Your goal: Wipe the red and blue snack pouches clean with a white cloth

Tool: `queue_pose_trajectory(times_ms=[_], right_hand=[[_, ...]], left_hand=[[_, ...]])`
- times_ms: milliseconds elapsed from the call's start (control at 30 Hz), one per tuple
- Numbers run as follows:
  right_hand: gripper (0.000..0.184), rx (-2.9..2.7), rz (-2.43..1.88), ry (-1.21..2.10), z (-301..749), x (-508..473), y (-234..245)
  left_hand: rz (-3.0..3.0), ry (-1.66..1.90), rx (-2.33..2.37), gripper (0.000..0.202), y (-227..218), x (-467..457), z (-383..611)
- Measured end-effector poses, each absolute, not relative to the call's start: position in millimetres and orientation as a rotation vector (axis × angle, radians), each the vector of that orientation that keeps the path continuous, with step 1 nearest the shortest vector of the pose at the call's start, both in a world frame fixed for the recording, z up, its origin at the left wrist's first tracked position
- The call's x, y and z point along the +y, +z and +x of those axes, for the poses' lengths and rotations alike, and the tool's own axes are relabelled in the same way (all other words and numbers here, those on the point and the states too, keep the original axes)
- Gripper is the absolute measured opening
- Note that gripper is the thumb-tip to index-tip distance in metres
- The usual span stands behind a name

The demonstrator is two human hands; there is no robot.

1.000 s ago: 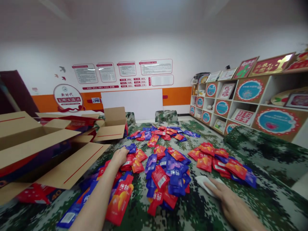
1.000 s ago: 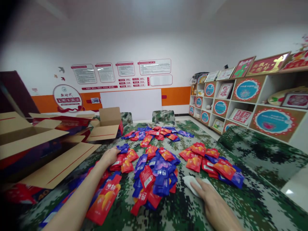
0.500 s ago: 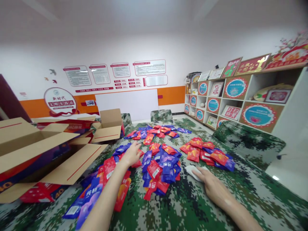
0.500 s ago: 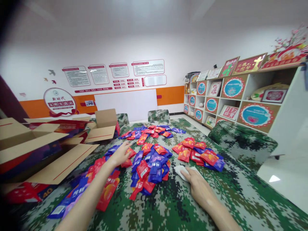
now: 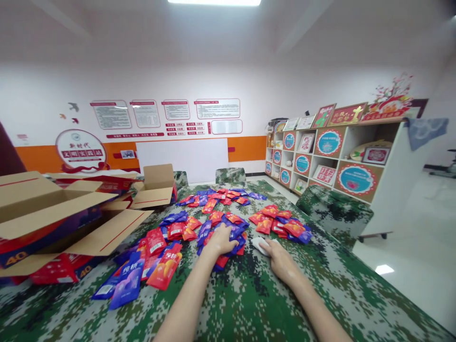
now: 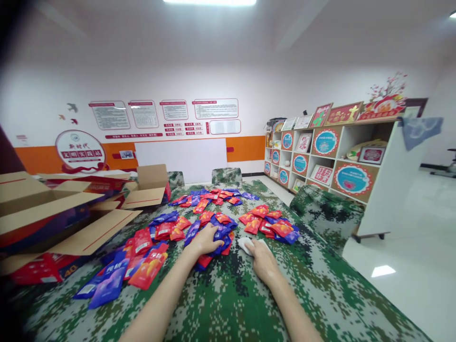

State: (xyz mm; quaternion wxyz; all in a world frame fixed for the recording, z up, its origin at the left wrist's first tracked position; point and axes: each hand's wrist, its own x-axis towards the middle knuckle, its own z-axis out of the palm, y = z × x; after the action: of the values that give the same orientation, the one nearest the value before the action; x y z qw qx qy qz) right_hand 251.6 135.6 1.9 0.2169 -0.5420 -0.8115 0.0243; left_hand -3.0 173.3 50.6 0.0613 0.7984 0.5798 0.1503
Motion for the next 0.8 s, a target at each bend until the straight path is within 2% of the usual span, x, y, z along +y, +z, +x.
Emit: queue_pose_trajectory(times_ms=[100, 200, 500, 800], right_hand=[[0.056, -2.237, -1.500, 0.075, 252.0, 134.3, 1.9], [0.055, -2.240, -1.494, 0.082, 252.9, 134.5, 1.0], [0.060, -2.240, -1.491, 0.067, 255.0, 140.4, -6.6], [0.067, -2.003, -1.489, 0.126, 279.0, 148.2, 16.3]], left_hand=[[2.429, 0.442, 1.758, 0.032, 49.2, 175.1, -7.2], [2.448, 0.442, 1.751, 0.027, 49.4, 171.6, -13.4], [2.437, 0.646, 1.796, 0.050, 54.4, 159.1, -19.6], [2.647, 0.945, 1.499, 0.057, 112.2, 108.0, 34.6]])
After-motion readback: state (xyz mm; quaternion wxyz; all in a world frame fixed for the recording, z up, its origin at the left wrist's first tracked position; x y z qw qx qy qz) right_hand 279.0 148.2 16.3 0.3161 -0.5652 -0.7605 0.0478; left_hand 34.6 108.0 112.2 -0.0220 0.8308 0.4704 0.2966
